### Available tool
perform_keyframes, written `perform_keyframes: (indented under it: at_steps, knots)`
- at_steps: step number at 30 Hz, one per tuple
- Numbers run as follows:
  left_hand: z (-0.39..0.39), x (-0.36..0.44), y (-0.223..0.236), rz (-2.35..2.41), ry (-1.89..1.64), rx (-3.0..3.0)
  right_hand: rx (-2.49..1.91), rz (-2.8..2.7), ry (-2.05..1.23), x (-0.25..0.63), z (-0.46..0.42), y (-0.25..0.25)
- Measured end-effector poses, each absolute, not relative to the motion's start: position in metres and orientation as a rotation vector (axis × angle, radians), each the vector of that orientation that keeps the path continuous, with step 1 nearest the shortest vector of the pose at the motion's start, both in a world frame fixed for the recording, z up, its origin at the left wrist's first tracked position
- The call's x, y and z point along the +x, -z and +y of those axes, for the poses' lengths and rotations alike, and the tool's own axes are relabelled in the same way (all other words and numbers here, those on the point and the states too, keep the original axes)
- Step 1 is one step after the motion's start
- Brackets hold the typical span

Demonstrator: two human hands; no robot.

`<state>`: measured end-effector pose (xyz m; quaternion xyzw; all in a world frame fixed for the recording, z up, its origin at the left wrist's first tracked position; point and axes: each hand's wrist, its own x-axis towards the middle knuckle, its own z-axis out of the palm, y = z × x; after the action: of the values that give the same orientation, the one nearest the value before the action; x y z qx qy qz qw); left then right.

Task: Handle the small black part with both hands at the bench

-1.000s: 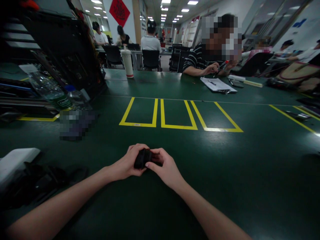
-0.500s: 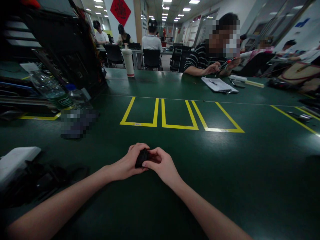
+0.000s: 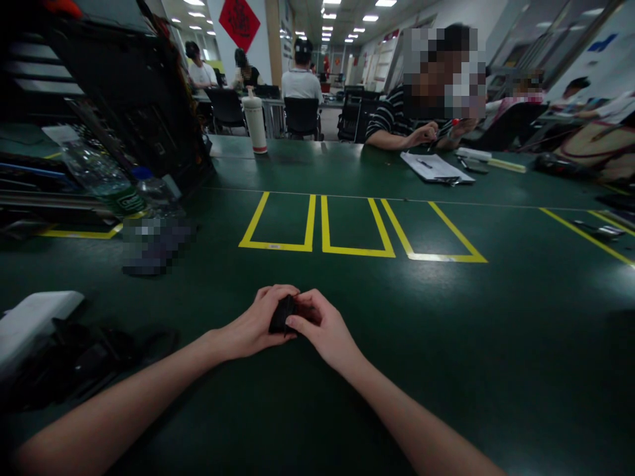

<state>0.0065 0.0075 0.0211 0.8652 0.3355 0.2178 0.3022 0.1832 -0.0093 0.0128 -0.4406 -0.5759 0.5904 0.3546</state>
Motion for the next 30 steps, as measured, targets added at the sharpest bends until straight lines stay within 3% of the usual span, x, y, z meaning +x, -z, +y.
perform_keyframes:
  at_steps: [19, 30]
  knots:
    - [0.006, 0.001, -0.026, 0.823, -0.521, 2.370, -1.152, -1.632, -1.285, 0.181, -0.023, -0.010]
    - [0.012, 0.002, -0.027, 0.806, -0.479, 2.301, -1.119, -1.723, -1.347, 0.186, -0.017, -0.010]
